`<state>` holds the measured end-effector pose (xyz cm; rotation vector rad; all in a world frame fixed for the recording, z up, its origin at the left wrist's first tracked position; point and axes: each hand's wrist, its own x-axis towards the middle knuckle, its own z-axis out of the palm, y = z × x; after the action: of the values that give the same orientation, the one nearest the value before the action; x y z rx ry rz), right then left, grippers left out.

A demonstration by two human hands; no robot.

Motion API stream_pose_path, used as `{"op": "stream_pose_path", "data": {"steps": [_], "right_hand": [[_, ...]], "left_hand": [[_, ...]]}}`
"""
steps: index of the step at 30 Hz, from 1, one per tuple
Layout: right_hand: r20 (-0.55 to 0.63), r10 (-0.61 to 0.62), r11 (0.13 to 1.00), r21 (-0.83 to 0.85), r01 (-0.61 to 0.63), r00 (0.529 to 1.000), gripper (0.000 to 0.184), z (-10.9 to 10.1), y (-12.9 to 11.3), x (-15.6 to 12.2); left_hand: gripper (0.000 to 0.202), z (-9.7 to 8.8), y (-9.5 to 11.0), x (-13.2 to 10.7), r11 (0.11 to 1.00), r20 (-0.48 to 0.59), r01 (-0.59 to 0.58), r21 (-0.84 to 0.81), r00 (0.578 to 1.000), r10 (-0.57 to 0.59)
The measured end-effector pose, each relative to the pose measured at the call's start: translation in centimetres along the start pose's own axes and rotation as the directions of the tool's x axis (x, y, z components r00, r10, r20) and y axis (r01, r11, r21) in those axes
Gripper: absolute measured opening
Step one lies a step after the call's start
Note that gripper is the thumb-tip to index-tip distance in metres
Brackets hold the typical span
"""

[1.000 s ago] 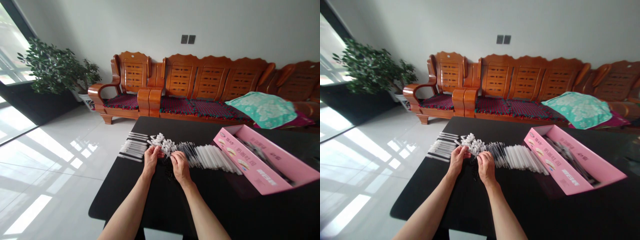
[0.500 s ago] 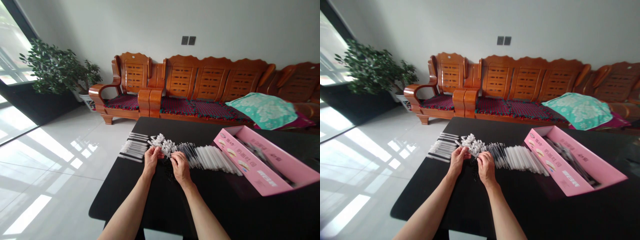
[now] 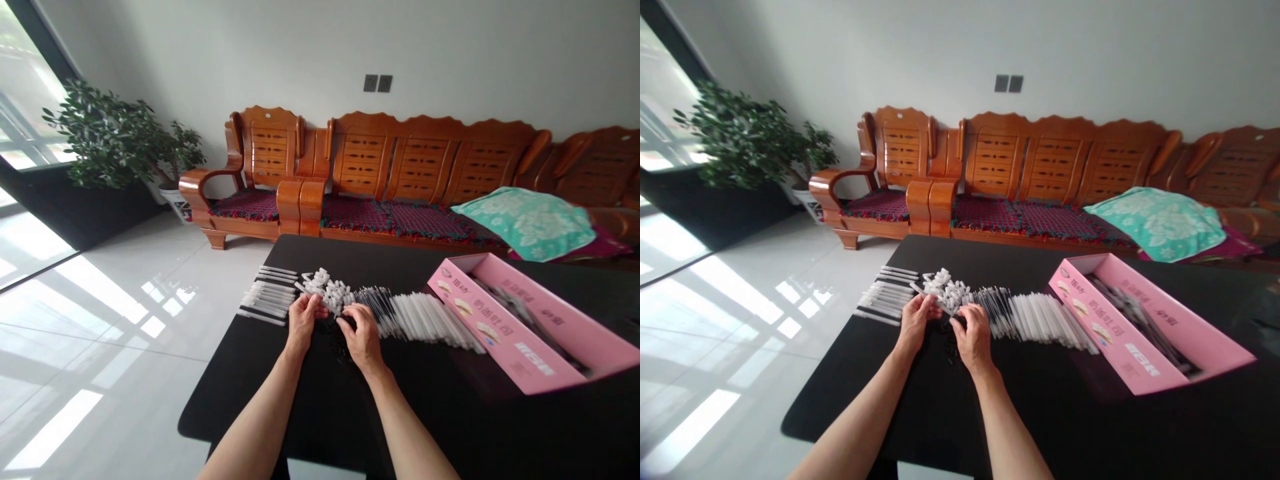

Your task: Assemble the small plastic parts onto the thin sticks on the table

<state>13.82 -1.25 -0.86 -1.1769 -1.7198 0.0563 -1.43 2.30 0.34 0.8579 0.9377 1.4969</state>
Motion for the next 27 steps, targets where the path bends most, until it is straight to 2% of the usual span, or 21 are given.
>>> {"op": "stream_pose_path", "data": {"steps": [3, 7, 13, 15, 17, 22, 27], "right_hand": [[0.027, -0.035, 0.999, 0.010, 0.035, 0.999, 0.013, 0.00, 0.10, -0.07], [-0.001, 0.000, 1.000, 0.003, 0.000, 1.000, 0.006, -0.01, 0.13, -0.11], [0.031, -0.029, 0.999, 0.014, 0.028, 0.999, 0.012, -0.07, 0.03, -0.07], [0.022, -0.005, 1.000, 0.013, 0.005, 1.000, 0.007, -0.12, -0.05, -0.05], [0.022, 0.019, 1.000, 0.004, -0.019, 1.000, 0.010, -0.17, -0.09, -0.05], [0.066, -0.029, 0.999, 0.029, 0.028, 0.997, 0.014, -0.15, -0.02, -0.09], [0.032, 0.016, 1.000, 0.020, -0.017, 0.999, 0.005, -0.04, 0.01, -0.12]], "left_hand": [[0.043, -0.02, -0.05, 0.01, 1.000, 0.001, 0.006, 0.002, 1.000, -0.006], [0.043, -0.04, -0.14, 0.05, 1.000, 0.003, 0.011, -0.004, 1.000, -0.011], [0.043, -0.10, -0.14, 0.13, 1.000, -0.005, 0.008, -0.003, 1.000, -0.008], [0.044, -0.12, -0.15, 0.13, 1.000, -0.002, 0.011, -0.001, 1.000, -0.011], [0.044, -0.12, -0.14, 0.12, 1.000, -0.003, 0.013, -0.004, 1.000, -0.013], [0.045, -0.06, -0.10, 0.07, 1.000, -0.005, 0.017, -0.005, 1.000, -0.017], [0.045, -0.02, -0.07, 0.01, 1.000, 0.004, 0.017, -0.003, 1.000, -0.017]]}}
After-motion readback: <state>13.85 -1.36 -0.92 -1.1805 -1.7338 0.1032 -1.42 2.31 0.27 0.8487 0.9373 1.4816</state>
